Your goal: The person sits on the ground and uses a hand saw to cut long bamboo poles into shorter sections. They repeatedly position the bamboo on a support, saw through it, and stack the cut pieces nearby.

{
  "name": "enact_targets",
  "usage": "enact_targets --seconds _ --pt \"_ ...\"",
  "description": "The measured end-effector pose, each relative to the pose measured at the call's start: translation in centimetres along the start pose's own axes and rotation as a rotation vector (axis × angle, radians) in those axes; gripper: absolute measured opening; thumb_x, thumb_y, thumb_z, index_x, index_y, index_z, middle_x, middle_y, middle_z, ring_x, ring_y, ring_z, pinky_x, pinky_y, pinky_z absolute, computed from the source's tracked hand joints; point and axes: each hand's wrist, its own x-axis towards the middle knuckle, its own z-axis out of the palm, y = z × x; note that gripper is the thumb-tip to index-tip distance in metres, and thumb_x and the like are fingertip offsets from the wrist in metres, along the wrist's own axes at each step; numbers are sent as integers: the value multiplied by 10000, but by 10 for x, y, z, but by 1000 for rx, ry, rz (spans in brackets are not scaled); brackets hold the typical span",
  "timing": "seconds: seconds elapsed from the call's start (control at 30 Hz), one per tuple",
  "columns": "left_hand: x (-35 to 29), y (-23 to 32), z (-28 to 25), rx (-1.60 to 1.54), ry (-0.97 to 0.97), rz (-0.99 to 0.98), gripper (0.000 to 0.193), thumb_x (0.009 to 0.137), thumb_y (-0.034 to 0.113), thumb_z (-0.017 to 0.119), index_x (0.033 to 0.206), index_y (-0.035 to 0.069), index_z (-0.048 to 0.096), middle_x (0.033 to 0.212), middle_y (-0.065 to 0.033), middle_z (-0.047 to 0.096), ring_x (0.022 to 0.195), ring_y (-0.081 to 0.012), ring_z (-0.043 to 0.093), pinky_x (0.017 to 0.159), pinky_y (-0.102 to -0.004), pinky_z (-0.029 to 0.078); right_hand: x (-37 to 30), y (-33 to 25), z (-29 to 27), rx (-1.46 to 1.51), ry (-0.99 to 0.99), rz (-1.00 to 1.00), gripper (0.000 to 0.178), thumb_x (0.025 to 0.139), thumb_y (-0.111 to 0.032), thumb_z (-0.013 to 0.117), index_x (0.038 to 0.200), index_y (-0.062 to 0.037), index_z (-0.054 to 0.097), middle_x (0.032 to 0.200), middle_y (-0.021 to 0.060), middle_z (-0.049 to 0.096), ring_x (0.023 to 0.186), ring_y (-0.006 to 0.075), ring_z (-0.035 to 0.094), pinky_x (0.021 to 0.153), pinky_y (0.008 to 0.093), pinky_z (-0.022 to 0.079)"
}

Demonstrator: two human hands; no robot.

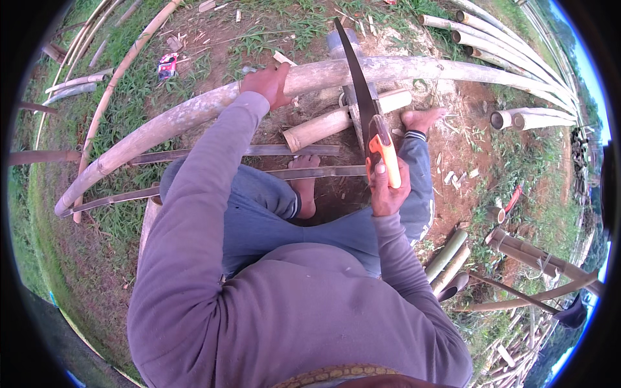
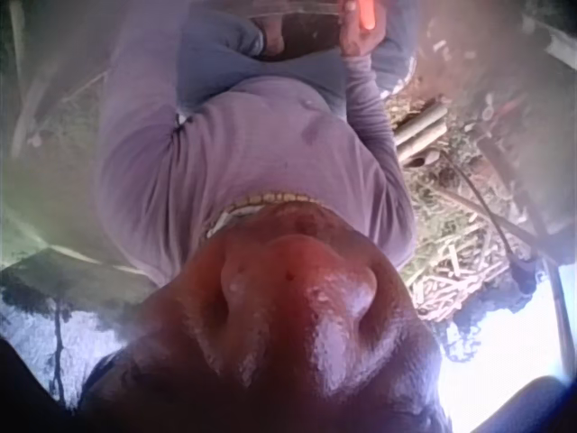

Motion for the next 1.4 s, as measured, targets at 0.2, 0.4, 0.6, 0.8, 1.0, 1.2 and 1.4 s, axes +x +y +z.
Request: enact_targets --seconds 0.2,0.4,0.6,0.8,1.0,1.2,1.4 --pt "1 1 -3 -7 -18 -21 752 827 464 881 1403 135 528 1317 -197 687 1179 -427 718 986 -544 590 11 -4 14 73 48 -73 490 1061 -291 721 1398 43 600 1135 143 714 785 111 673 653 228 545" --pt "2 1 -7 -21 -22 -2 744 815 433 895 1393 129 539 1266 -195 711 1159 -422 726 987 -547 584 16 -2 11 -69 25 -57 468 1055 -259 709 1403 44 630 1258 157 709 997 187 716 828 300 586" --pt "3 1 -8 -28 -19 -4 734 811 414 902 1385 125 547 1259 -198 714 1139 -422 733 968 -536 596 16 0 13 -174 42 -112 436 1045 -216 705 1391 41 644 1321 181 710 1136 257 710 991 375 563" --pt "5 0 -4 3 -27 -32 682 814 398 903 1329 103 568 1207 -197 734 1116 -418 743 937 -530 610 0 -28 11 -205 39 7 418 1039 -133 696 1412 44 634 1336 186 707 1168 246 706 994 370 573" --pt "5 -7 -8 -26 -53 2 685 778 367 908 1296 93 553 1119 -213 739 1060 -435 742 938 -540 596 -39 -32 -13 -6 -3 29 431 1060 -133 686 1427 78 602 1300 137 718 972 152 716 892 283 600" --pt "9 0 -6 -10 0 15 661 776 355 911 1273 85 570 1106 -205 746 1051 -426 749 916 -536 608 78 -19 50 -172 14 16 405 1063 -115 685 1414 76 616 1223 111 723 956 150 701 885 302 599" --pt "4 -10 -8 -37 -25 6 634 797 356 908 1268 72 593 1081 -205 762 1040 -420 763 903 -523 621 -31 -17 -13 -159 -3 -131 471 1073 -182 684 1425 119 593 1319 202 720 1163 234 726 955 331 603"
